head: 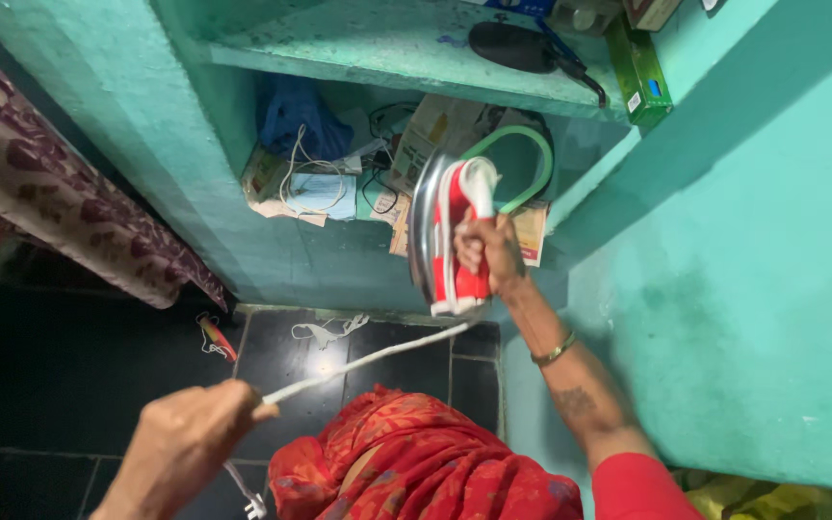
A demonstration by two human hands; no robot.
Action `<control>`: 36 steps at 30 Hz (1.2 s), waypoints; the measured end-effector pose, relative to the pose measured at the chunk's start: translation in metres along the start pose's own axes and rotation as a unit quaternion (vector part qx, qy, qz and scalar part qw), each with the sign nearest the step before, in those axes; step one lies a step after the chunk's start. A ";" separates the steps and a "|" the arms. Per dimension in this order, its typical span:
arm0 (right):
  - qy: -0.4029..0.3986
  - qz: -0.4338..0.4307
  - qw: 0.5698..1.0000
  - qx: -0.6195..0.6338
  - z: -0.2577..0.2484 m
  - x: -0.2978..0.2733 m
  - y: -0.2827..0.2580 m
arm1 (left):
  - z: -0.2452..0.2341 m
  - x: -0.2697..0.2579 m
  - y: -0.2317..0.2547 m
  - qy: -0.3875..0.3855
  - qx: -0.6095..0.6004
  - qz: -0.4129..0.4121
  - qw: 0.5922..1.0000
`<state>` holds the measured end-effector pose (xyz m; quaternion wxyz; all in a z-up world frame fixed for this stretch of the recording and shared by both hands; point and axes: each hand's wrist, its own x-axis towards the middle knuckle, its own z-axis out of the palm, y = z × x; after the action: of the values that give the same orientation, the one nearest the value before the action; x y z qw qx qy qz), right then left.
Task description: The person organizes a shelf by moving toiletries, a mirror, and an iron.
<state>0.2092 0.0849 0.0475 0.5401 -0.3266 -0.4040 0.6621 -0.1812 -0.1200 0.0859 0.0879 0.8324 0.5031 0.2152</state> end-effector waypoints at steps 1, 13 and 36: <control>-0.023 0.017 0.999 -0.024 0.007 -0.009 0.002 | -0.011 0.008 -0.002 0.016 0.016 0.009 1.000; -0.301 0.150 0.939 -0.075 0.068 -0.089 0.015 | 0.002 0.150 -0.062 0.178 -0.068 0.031 0.981; -0.126 -0.115 0.974 0.148 -0.025 -0.090 0.004 | 0.373 0.110 0.044 -0.152 -0.613 -0.005 0.775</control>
<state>0.2474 0.0006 0.0322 0.5994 -0.1083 -0.4011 0.6842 0.0651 -0.0188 -0.2012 0.6557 0.6218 0.2490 0.3484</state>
